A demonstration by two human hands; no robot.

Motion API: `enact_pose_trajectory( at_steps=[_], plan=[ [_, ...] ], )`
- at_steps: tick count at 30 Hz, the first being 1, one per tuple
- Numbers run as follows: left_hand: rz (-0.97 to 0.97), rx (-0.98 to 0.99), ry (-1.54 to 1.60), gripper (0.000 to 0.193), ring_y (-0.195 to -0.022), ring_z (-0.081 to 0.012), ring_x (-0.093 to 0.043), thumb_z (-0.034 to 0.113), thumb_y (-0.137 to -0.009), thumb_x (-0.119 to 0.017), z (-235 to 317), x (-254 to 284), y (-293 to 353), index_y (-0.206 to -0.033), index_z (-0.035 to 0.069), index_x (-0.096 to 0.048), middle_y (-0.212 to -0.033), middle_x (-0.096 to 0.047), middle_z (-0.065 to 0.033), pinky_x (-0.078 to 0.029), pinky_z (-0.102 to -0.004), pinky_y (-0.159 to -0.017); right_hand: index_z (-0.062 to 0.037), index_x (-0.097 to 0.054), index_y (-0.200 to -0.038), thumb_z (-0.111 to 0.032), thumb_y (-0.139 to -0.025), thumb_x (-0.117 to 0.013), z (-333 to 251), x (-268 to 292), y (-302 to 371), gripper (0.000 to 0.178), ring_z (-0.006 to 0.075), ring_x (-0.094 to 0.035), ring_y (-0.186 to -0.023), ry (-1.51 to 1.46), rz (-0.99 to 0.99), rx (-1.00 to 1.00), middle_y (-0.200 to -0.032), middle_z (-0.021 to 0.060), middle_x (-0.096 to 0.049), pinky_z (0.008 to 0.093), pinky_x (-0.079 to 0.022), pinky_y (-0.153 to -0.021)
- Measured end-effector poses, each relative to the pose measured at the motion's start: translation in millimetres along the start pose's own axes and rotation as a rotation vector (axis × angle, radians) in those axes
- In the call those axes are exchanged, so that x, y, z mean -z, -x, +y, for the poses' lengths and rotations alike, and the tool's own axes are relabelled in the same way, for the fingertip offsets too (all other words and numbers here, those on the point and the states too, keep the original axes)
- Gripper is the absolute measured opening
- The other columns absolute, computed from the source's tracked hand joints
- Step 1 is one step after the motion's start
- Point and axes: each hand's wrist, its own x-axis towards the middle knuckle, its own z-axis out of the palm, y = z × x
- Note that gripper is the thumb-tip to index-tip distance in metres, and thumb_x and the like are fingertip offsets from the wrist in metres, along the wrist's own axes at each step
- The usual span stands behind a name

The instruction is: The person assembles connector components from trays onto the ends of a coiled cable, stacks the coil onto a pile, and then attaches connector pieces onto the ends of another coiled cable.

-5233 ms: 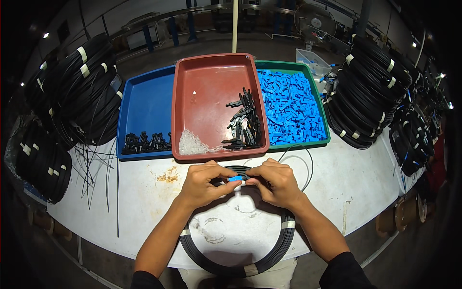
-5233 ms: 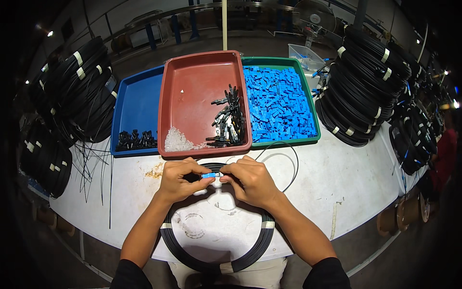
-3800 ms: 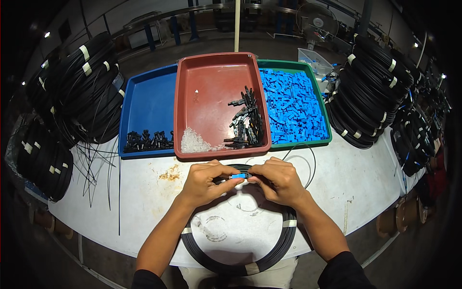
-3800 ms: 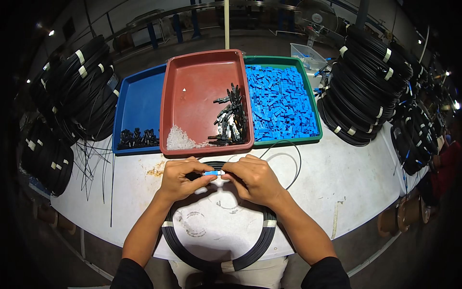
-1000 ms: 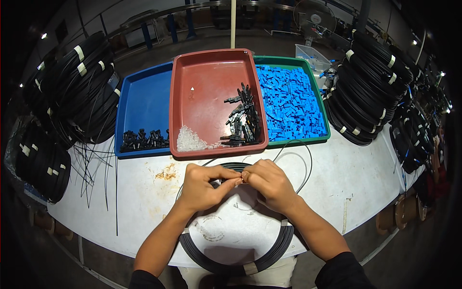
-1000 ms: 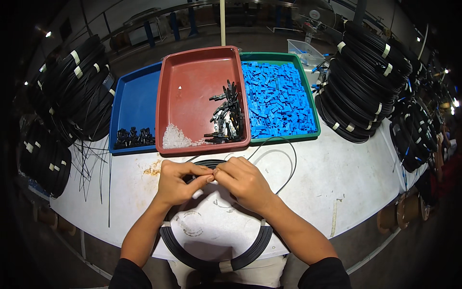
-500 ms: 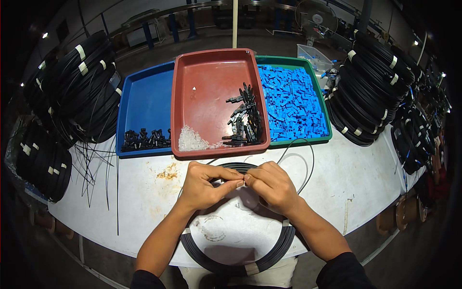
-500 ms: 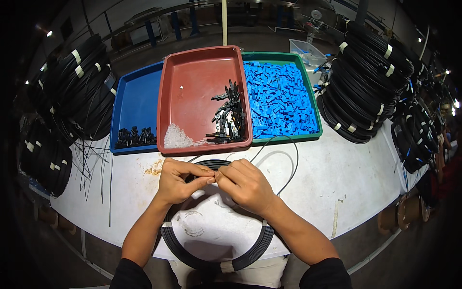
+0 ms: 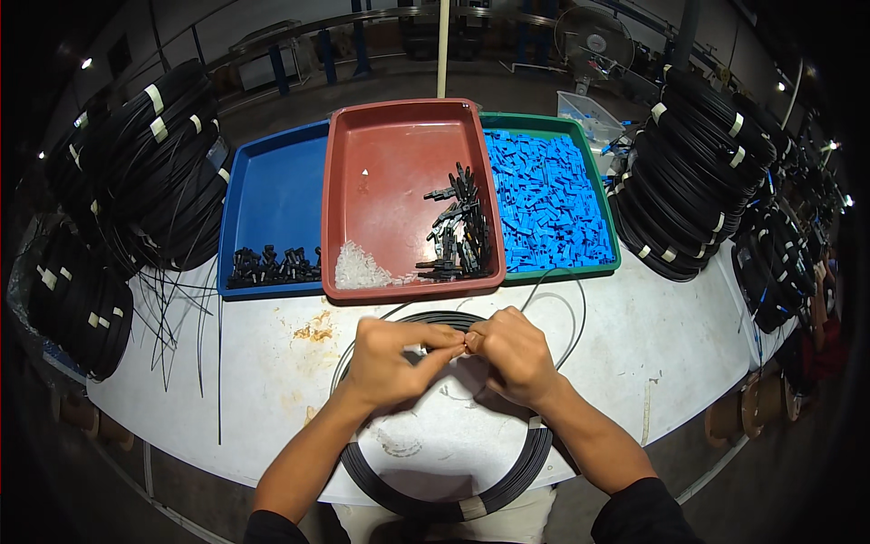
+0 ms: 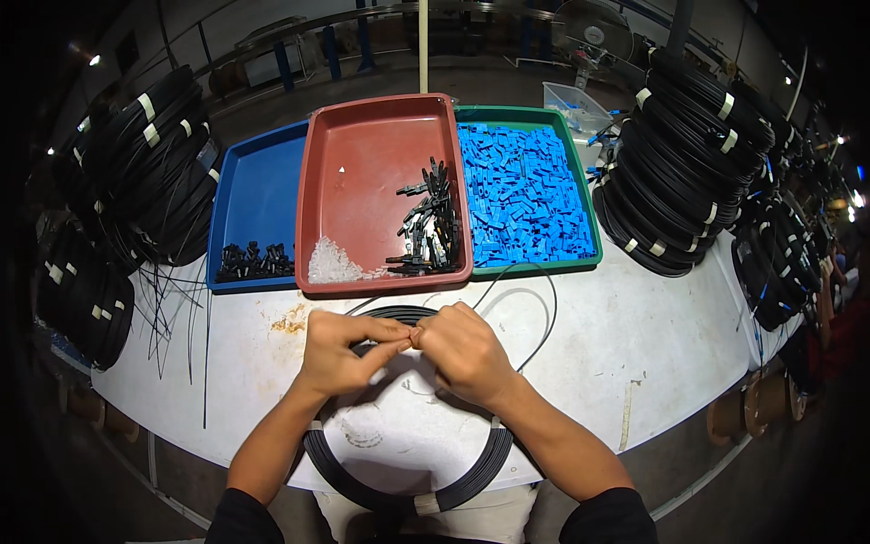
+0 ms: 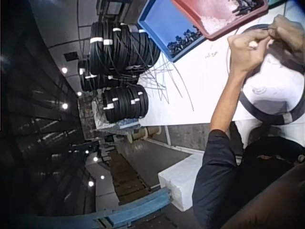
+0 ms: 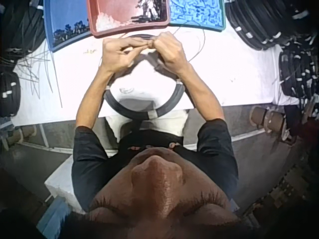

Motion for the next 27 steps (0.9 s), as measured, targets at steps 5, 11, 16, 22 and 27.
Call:
enact_pose_trajectory(
  at_steps=[5,11,16,22,27],
  plan=[
    [-0.036,-0.43,-0.354,0.028,-0.07,-0.0266,-0.074,-0.009,-0.066,-0.077,-3,6,-3,-0.093,-0.001,-0.076,-0.087,-0.077,-0.0142,-0.06,-0.0321,-0.065,0.0026,-0.059,-0.088,0.01,-0.078,-0.066,-4,-6,0,0.014,0.0332,-0.066,-0.076,-0.314,-0.058,-0.391,-0.081,0.016,-0.066,0.0413,-0.052,-0.069],
    [0.053,0.216,0.225,0.012,-0.069,-0.025,-0.074,-0.001,-0.075,-0.08,0,-1,1,-0.087,0.0,-0.079,-0.088,-0.077,-0.0161,-0.06,-0.0307,-0.068,-0.0015,-0.061,-0.091,-0.003,-0.075,-0.069,-1,3,-2,0.017,0.0275,-0.061,-0.082,0.119,-0.026,0.127,-0.094,0.0116,-0.065,0.0361,-0.049,-0.073],
    [-0.091,-0.432,-0.375,0.033,-0.075,-0.0264,-0.074,-0.008,-0.066,-0.076,-8,7,0,-0.099,-0.002,-0.075,-0.094,-0.077,-0.0156,-0.06,-0.0346,-0.07,-0.0016,-0.061,-0.09,-0.004,-0.074,-0.071,-7,1,0,0.019,0.0276,-0.061,-0.079,-0.394,-0.212,-0.653,-0.09,0.0112,-0.064,0.037,-0.048,-0.071],
    [0.031,0.238,0.166,0.012,-0.074,-0.0275,-0.074,-0.004,-0.074,-0.077,-1,1,0,-0.086,-0.003,-0.078,-0.086,-0.076,-0.018,-0.06,-0.0329,-0.068,-0.0013,-0.059,-0.087,0.003,-0.071,-0.069,-7,1,-8,0.019,0.0325,-0.063,-0.074,0.082,-0.016,0.06,-0.082,0.0152,-0.063,0.0402,-0.049,-0.067],
    [-0.071,-0.347,-0.309,0.028,-0.071,-0.0264,-0.073,-0.006,-0.069,-0.077,-5,4,2,-0.096,-0.002,-0.076,-0.092,-0.077,-0.0159,-0.059,-0.0339,-0.065,0.0006,-0.06,-0.088,0.005,-0.072,-0.067,-1,-4,4,0.018,0.0326,-0.065,-0.074,-0.177,-0.047,-0.234,-0.081,0.0157,-0.065,0.0409,-0.051,-0.066]
  ],
)
